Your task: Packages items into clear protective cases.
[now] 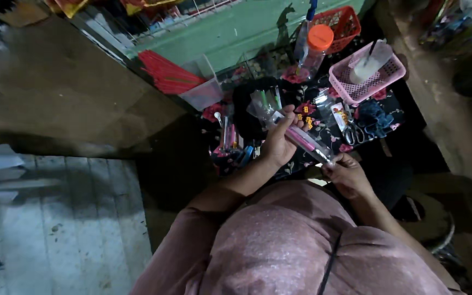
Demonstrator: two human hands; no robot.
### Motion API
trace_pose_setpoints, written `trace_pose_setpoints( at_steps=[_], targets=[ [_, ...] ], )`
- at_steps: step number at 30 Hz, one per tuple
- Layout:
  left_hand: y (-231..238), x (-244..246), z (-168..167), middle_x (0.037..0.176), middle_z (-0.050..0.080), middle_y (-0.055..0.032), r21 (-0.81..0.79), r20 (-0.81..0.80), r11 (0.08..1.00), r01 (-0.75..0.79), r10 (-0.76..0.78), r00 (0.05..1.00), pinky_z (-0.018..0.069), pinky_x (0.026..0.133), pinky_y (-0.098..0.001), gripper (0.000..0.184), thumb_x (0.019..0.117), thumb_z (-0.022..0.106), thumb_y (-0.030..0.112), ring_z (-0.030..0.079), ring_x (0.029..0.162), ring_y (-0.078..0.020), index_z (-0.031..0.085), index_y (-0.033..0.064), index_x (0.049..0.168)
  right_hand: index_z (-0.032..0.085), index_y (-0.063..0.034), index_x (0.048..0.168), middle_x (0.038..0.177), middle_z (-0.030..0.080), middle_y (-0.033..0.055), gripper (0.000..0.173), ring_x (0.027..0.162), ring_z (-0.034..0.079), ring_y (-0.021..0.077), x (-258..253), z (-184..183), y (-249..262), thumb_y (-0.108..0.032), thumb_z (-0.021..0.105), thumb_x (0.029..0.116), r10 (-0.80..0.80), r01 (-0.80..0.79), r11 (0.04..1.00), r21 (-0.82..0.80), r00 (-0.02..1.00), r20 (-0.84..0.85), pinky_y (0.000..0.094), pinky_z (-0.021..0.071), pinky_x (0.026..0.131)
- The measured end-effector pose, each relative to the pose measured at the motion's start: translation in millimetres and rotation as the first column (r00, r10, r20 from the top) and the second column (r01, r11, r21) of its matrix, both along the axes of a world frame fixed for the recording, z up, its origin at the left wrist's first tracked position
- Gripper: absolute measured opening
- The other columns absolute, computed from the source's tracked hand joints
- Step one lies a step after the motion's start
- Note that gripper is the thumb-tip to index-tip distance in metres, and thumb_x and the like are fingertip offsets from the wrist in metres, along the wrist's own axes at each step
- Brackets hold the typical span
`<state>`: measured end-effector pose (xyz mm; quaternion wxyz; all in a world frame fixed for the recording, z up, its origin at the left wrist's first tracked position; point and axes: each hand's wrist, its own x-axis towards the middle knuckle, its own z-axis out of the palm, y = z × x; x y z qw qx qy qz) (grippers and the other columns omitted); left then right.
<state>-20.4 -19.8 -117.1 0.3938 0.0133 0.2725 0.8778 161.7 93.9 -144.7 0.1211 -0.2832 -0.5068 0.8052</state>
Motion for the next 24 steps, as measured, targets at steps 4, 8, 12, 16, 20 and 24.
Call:
trace_pose_setpoints(
  at_steps=[4, 8, 12, 16, 20, 24],
  targets=[
    [6.3, 1.8, -0.5, 0.068, 0.053, 0.0089, 0.098, 0.014, 0.994, 0.040, -0.042, 0.999, 0.0547, 0.075, -0.0238, 0.032, 0.1106, 0.034, 0.023, 0.057, 0.065, -0.0047, 0.054, 0.0215, 0.086, 0.051, -0.0200, 0.097, 0.080, 0.066, -0.0065, 0.032, 0.070, 0.065, 0.0061, -9.6, -1.1, -7.6, 0.007, 0.065, 0.0868, -0.020, 0.019, 0.999, -0.035, 0.999, -0.032, 0.0265, 0.0592, 0.071],
    [10.9, 4.9, 1.4, 0.065, 0.052, 0.0082, 0.136, 0.009, 0.989, 0.059, -0.060, 0.998, 0.0540, 0.071, -0.0241, 0.039, 0.1104, 0.035, 0.028, 0.055, 0.061, -0.0058, 0.053, 0.0219, 0.077, 0.060, -0.0211, 0.121, 0.089, 0.067, -0.0081, 0.043, 0.076, 0.065, 0.0043, -15.5, 1.0, -10.7, -0.004, 0.074, 0.0842, 0.042, -0.041, 0.999, 0.016, 0.998, -0.052, 0.0252, 0.0592, 0.074],
    [13.9, 8.4, 0.5, 0.064, 0.050, 0.0083, 0.135, -0.024, 0.986, 0.095, -0.092, 0.995, 0.0527, 0.073, -0.0256, 0.038, 0.1099, 0.035, 0.025, 0.053, 0.061, -0.0064, 0.052, 0.0225, 0.076, 0.069, -0.0138, 0.095, 0.087, 0.072, -0.0026, 0.024, 0.079, 0.069, 0.0078, -20.4, 6.8, -14.3, 0.008, 0.059, 0.0910, 0.033, -0.033, 0.999, 0.031, 0.999, -0.010, 0.0287, 0.0605, 0.078],
    [12.2, 15.2, -0.7, 0.064, 0.048, 0.0087, 0.074, -0.085, 0.985, 0.158, -0.152, 0.985, 0.0510, 0.073, -0.0246, 0.038, 0.1094, 0.036, 0.026, 0.052, 0.062, -0.0059, 0.051, 0.0234, 0.075, 0.070, -0.0121, 0.100, 0.091, 0.074, 0.0001, 0.026, 0.082, 0.071, 0.0105, -24.7, 10.2, -17.2, 0.010, 0.061, 0.0904, 0.024, -0.023, 0.999, 0.026, 0.999, -0.043, 0.0307, 0.0620, 0.079],
    [8.8, 23.4, -5.3, 0.069, 0.053, 0.0089, -0.007, -0.131, 0.970, 0.242, -0.241, 0.962, 0.0519, 0.074, -0.0242, 0.033, 0.1087, 0.039, 0.028, 0.056, 0.067, -0.0054, 0.055, 0.0230, 0.080, 0.069, -0.0126, 0.098, 0.089, 0.072, -0.0015, 0.022, 0.078, 0.069, 0.0081, -24.4, 8.3, -18.1, 0.007, 0.061, 0.0915, 0.000, 0.002, 0.999, 0.033, 0.999, -0.040, 0.0274, 0.0604, 0.076],
    [6.2, 3.1, -6.2, 0.099, 0.070, 0.0067, 0.043, -0.150, 0.989, 0.140, -0.132, 0.980, 0.0570, 0.091, -0.0312, 0.019, 0.1073, 0.043, 0.034, 0.069, 0.095, -0.0096, 0.057, 0.0238, 0.115, 0.065, -0.0142, 0.097, 0.086, 0.071, -0.0030, 0.024, 0.077, 0.068, 0.0074, -20.1, 10.1, -13.0, 0.008, 0.055, 0.0942, -0.030, 0.029, 1.000, -0.012, 0.999, -0.018, 0.0275, 0.0601, 0.076]
  ],
)
